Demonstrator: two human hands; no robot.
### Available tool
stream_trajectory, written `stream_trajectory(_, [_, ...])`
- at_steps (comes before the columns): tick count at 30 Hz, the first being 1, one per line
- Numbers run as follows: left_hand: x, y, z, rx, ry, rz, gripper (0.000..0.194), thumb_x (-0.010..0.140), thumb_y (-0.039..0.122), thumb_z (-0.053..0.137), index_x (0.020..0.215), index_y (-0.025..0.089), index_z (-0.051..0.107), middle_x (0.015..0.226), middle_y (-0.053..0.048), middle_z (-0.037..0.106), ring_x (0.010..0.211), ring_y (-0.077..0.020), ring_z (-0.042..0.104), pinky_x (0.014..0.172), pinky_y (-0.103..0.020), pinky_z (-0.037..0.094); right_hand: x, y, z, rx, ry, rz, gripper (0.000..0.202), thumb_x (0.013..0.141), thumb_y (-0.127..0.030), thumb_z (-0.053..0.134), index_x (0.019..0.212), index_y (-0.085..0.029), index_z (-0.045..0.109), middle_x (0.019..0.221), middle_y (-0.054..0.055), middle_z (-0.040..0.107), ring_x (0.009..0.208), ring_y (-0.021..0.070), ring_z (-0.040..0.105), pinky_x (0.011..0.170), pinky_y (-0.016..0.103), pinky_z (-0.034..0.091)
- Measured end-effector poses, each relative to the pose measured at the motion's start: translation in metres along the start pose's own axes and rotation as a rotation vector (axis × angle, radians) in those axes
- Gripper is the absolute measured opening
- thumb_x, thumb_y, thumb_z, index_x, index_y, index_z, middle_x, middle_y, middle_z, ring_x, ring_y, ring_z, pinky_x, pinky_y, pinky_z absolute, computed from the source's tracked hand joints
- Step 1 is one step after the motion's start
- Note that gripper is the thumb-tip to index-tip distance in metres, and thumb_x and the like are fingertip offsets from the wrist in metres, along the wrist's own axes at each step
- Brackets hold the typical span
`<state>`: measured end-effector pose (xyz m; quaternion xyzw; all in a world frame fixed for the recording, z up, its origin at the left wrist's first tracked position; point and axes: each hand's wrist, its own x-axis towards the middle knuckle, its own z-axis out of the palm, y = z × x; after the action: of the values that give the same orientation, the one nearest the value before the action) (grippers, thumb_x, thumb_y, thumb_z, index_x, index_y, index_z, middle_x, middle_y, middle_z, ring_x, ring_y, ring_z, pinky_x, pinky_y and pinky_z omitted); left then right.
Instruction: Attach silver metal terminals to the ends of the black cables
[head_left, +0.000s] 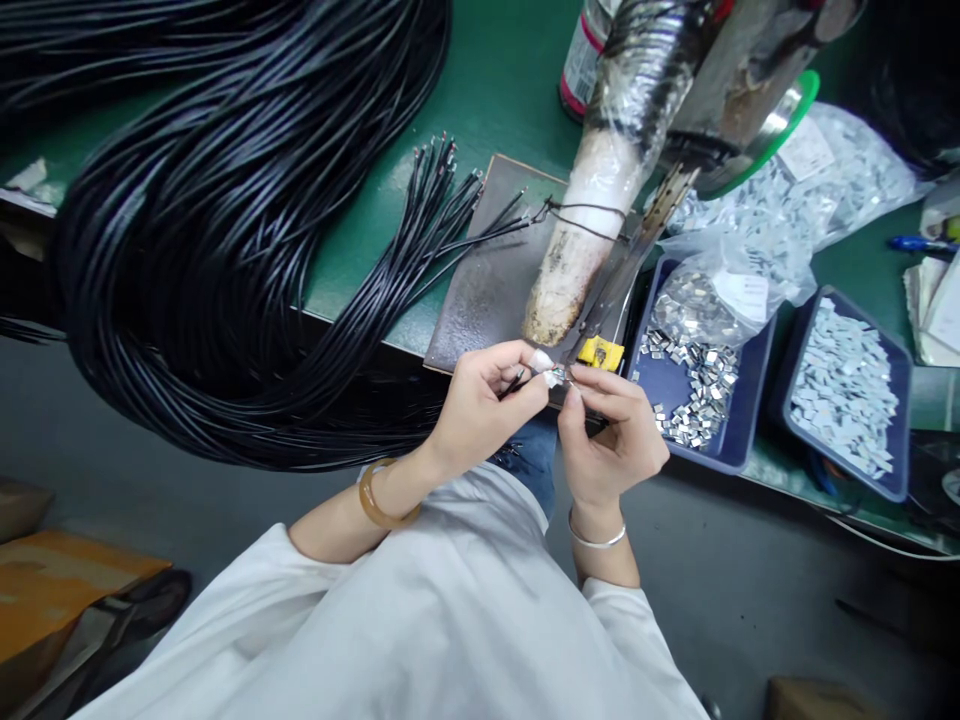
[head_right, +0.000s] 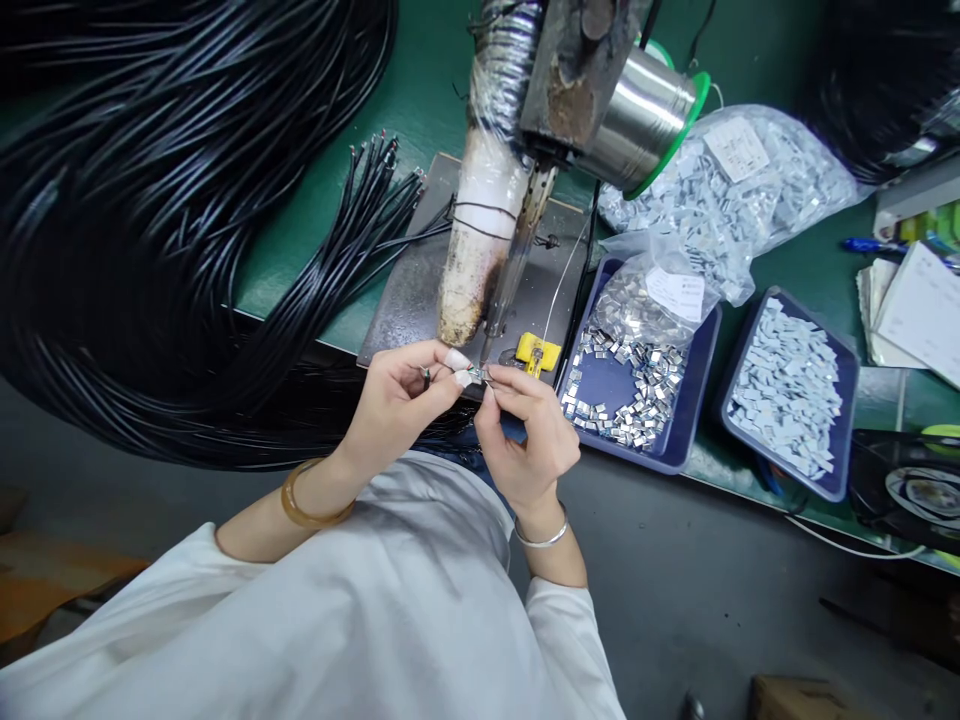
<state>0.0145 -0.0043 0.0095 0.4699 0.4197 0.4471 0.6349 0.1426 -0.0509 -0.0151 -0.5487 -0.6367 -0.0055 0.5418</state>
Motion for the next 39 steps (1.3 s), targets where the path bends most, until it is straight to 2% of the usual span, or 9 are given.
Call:
stream_trajectory(9, [-0.005, -0.005, 0.000, 0.002, -0.065, 0.017, 0.007, 0.075, 0.017, 0.066, 0.070, 0.013, 0.062, 0.052, 0.007, 0.043, 0.048, -0.0040, 0.032, 0.043, -0.016, 0.026, -0.004, 0.000, -0.006, -0.111, -0.033, -0.098, 0.020, 0.083, -0.009, 0.072, 0.094, -0.023, 0.063, 0.092, 0.001, 0.079, 0.082, 0.0144, 0.077, 0.075, 0.027, 0.063])
stream_trajectory(16, [-0.005, -0.008, -0.001, 0.001, -0.034, -0.021, 0.011, 0.076, 0.020, 0.068, 0.071, 0.014, 0.062, 0.054, 0.006, 0.042, 0.049, -0.0048, 0.033, 0.046, -0.017, 0.027, -0.005, 0.000, -0.008, -0.193, -0.065, -0.202, 0.019, 0.083, -0.010, 0.073, 0.095, -0.022, 0.065, 0.097, 0.001, 0.080, 0.083, 0.0124, 0.077, 0.077, 0.022, 0.062])
stream_trajectory(22, [-0.005, -0.006, -0.001, 0.002, -0.047, -0.003, 0.011, 0.077, 0.022, 0.066, 0.070, 0.013, 0.063, 0.052, 0.007, 0.039, 0.049, -0.0049, 0.030, 0.045, -0.018, 0.025, -0.007, 0.003, -0.012, -0.043, -0.073, -0.134, 0.025, 0.084, -0.007, 0.069, 0.104, -0.022, 0.065, 0.096, 0.001, 0.080, 0.083, 0.0144, 0.077, 0.073, 0.025, 0.064])
stream_trajectory(24, [-0.005, -0.006, 0.000, 0.003, -0.048, 0.006, 0.010, 0.076, 0.020, 0.067, 0.070, 0.014, 0.063, 0.051, 0.007, 0.038, 0.049, -0.0048, 0.028, 0.045, -0.018, 0.023, -0.006, 0.005, -0.015, 0.050, 0.001, -0.090, 0.023, 0.086, -0.008, 0.066, 0.104, -0.023, 0.066, 0.085, -0.001, 0.078, 0.069, 0.0144, 0.075, 0.063, 0.027, 0.062])
stream_trajectory(28, [-0.005, -0.007, 0.000, -0.015, -0.044, 0.019, 0.007, 0.076, 0.018, 0.066, 0.071, 0.014, 0.063, 0.050, 0.008, 0.033, 0.047, -0.0046, 0.024, 0.044, -0.019, 0.019, -0.001, 0.009, -0.017, 0.157, 0.270, -0.092, 0.028, 0.091, -0.016, 0.060, 0.118, -0.023, 0.062, 0.063, -0.008, 0.062, 0.040, 0.0093, 0.056, 0.042, 0.024, 0.050])
stream_trajectory(30, [-0.004, -0.007, 0.001, -0.017, -0.037, 0.018, 0.007, 0.076, 0.019, 0.066, 0.071, 0.015, 0.062, 0.050, 0.008, 0.033, 0.047, -0.0047, 0.024, 0.044, -0.019, 0.019, 0.001, 0.010, -0.016, 0.131, 0.300, -0.048, 0.034, 0.092, -0.014, 0.059, 0.124, -0.023, 0.057, 0.073, -0.006, 0.069, 0.047, 0.0098, 0.063, 0.050, 0.025, 0.057])
stream_trajectory(31, [-0.003, -0.006, 0.001, -0.015, -0.032, 0.015, 0.008, 0.076, 0.019, 0.066, 0.070, 0.015, 0.062, 0.050, 0.008, 0.033, 0.047, -0.0048, 0.024, 0.044, -0.019, 0.019, 0.001, 0.010, -0.014, 0.106, 0.283, -0.022, 0.033, 0.091, -0.012, 0.059, 0.123, -0.023, 0.057, 0.080, -0.004, 0.073, 0.055, 0.0111, 0.069, 0.061, 0.029, 0.063])
stream_trajectory(34, [-0.002, -0.005, 0.002, -0.008, -0.022, 0.006, 0.008, 0.075, 0.019, 0.065, 0.070, 0.014, 0.061, 0.050, 0.008, 0.034, 0.048, -0.0047, 0.025, 0.044, -0.019, 0.021, 0.000, 0.009, -0.009, 0.053, 0.151, 0.019, 0.022, 0.089, -0.008, 0.063, 0.106, -0.022, 0.063, 0.092, -0.001, 0.077, 0.080, 0.0165, 0.077, 0.091, 0.043, 0.065])
stream_trajectory(39, [-0.002, -0.004, 0.003, 0.015, 0.000, 0.026, 0.007, 0.073, 0.018, 0.067, 0.069, 0.014, 0.062, 0.050, 0.008, 0.032, 0.048, -0.0046, 0.026, 0.044, -0.019, 0.021, -0.003, 0.006, -0.005, -0.029, -0.023, -0.011, 0.019, 0.084, -0.008, 0.070, 0.095, -0.022, 0.065, 0.101, 0.002, 0.077, 0.093, 0.0167, 0.076, 0.081, 0.031, 0.064])
